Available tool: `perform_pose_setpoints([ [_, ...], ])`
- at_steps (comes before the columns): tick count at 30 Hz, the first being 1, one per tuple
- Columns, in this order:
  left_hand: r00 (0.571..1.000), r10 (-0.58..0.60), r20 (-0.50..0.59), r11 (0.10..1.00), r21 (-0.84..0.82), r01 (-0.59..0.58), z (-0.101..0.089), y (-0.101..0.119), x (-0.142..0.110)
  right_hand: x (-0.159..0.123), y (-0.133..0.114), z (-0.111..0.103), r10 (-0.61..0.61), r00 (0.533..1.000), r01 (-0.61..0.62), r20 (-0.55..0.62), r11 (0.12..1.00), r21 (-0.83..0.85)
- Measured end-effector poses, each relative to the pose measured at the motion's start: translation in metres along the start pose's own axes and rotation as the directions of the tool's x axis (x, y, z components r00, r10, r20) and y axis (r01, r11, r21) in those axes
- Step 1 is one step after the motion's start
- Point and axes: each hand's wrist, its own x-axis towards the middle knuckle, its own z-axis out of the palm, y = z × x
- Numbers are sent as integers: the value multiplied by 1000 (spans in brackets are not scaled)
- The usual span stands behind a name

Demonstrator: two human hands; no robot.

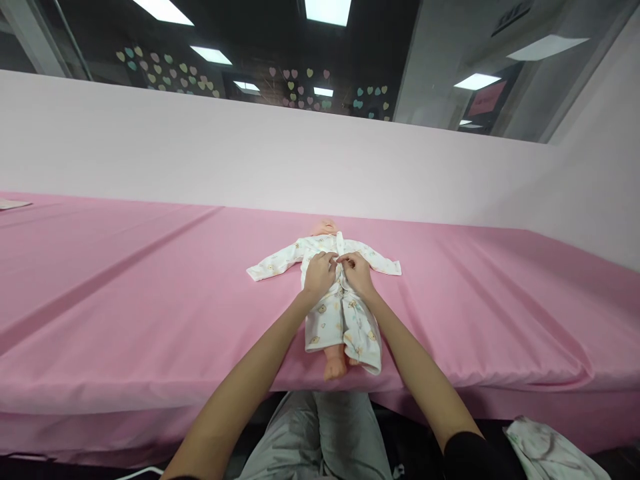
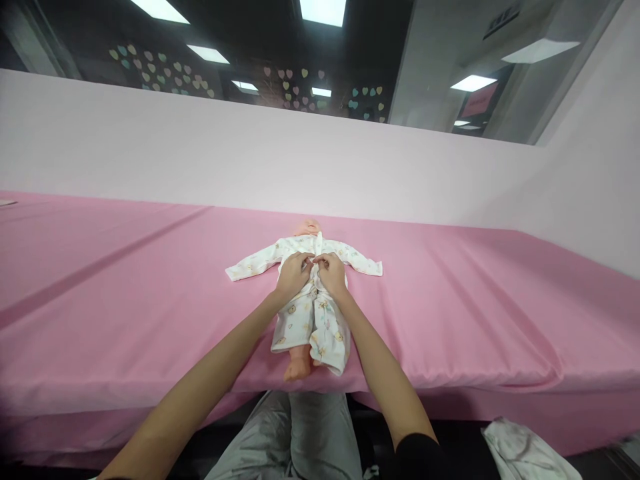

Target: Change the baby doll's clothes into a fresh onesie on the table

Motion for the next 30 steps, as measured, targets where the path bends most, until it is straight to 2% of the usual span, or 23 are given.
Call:
perform_pose_setpoints([
  [2,992,-128,3,955,-270,124,-5,-5,8,9,3,-11,108,994,-104,-10,979,177],
  [3,971,-239,6,879,-423,219,-9,-9,12,14,8,-19,197,980,-177,-42,942,285],
  [4,930,-368,10,766,-564,310,-15,-15,16,18,14,-29,305,947,-249,-97,893,376],
  [5,860,-511,2,633,-676,378,-22,-21,20,22,22,-41,414,893,-306,-178,847,435],
  [6,762,-647,-16,509,-754,416,-29,-29,23,24,31,-54,520,807,-366,-280,813,453],
  [7,638,-766,-77,429,-800,419,-37,-37,25,25,41,-67,601,700,-439,-385,788,431],
  [8,481,-858,-178,401,-817,413,-45,-44,25,25,50,-79,630,624,-479,-462,776,411],
  [9,333,-898,-288,413,-813,411,-51,-51,25,24,58,-89,634,563,-504,-530,771,388],
  [10,227,-884,-408,467,-785,408,-56,-56,24,22,63,-96,619,519,-520,-590,776,357],
  [11,175,-833,-526,547,-729,412,-60,-59,23,21,66,-99,589,500,-520,-635,791,324],
  [12,192,-755,-627,642,-649,408,-60,-60,21,20,66,-99,553,493,-514,-671,808,289],
  [13,267,-660,-702,740,-548,389,-58,-58,20,19,63,-95,500,517,-490,-695,838,239],
  [14,381,-556,-739,826,-438,355,-54,-56,18,18,58,-86,424,576,-441,-699,881,171],
  [15,523,-445,-727,894,-328,304,-48,-53,17,17,51,-75,330,658,-367,-677,925,95],
  [16,672,-331,-662,944,-228,240,-40,-50,16,16,44,-61,204,760,-257,-617,966,3],
  [17,807,-224,-547,974,-143,173,-31,-48,15,15,37,-46,71,852,-130,-519,988,-78],
  [18,910,-129,-395,991,-77,108,-22,-47,14,14,30,-31,-35,922,-18,-386,991,-133],
  [19,969,-63,-240,998,-37,55,-15,-47,13,13,24,-18,-136,967,98,-215,979,-178],
  [20,992,-33,-120,999,-26,30,-8,-49,13,14,19,-7,-217,975,204,-40,956,-213],
  [21,999,-27,-33,999,-23,27,-4,-51,13,16,15,0,-261,960,279,102,930,-241],
  [23,996,-69,60,997,-39,71,-1,-56,15,26,11,7,-224,936,306,273,899,-313],
  [27,979,-169,117,981,-80,179,-7,-62,20,54,9,5,87,940,76,328,888,-453],
  [30,982,-175,69,983,-38,178,-12,-60,24,61,13,4,115,938,53,326,883,-466],
])
